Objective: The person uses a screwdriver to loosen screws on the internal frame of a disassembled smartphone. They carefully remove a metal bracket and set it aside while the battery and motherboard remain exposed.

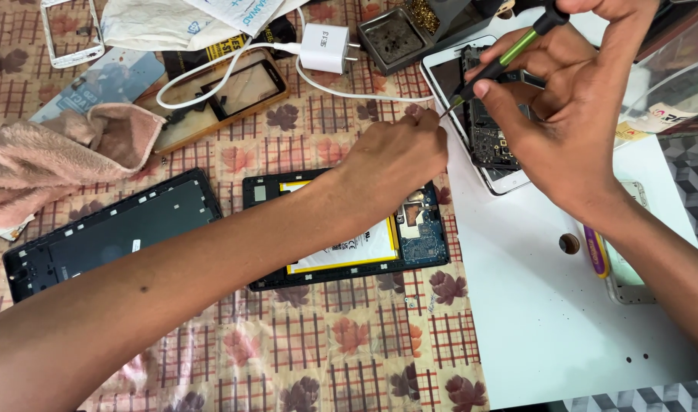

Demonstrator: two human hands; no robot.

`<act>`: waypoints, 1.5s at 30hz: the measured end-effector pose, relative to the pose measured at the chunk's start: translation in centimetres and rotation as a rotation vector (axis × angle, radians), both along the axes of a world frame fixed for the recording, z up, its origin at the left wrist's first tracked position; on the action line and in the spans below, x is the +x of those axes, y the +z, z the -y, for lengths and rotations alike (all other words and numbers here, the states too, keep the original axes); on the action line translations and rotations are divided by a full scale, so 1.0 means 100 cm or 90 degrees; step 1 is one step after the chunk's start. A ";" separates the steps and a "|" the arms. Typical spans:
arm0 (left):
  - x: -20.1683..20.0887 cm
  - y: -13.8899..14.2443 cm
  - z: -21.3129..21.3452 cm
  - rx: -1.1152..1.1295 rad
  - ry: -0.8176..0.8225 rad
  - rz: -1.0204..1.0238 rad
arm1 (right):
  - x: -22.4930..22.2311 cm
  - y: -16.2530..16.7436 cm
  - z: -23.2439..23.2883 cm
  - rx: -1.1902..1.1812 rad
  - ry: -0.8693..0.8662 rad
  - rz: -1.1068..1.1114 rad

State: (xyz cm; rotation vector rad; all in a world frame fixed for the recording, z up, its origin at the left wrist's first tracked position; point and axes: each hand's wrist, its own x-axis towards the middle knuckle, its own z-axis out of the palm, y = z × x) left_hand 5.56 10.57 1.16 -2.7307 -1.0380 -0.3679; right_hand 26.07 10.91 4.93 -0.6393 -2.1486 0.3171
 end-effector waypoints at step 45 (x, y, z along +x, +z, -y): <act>-0.084 -0.018 0.045 -0.111 -0.095 0.223 | -0.022 -0.010 0.010 -0.180 0.032 -0.062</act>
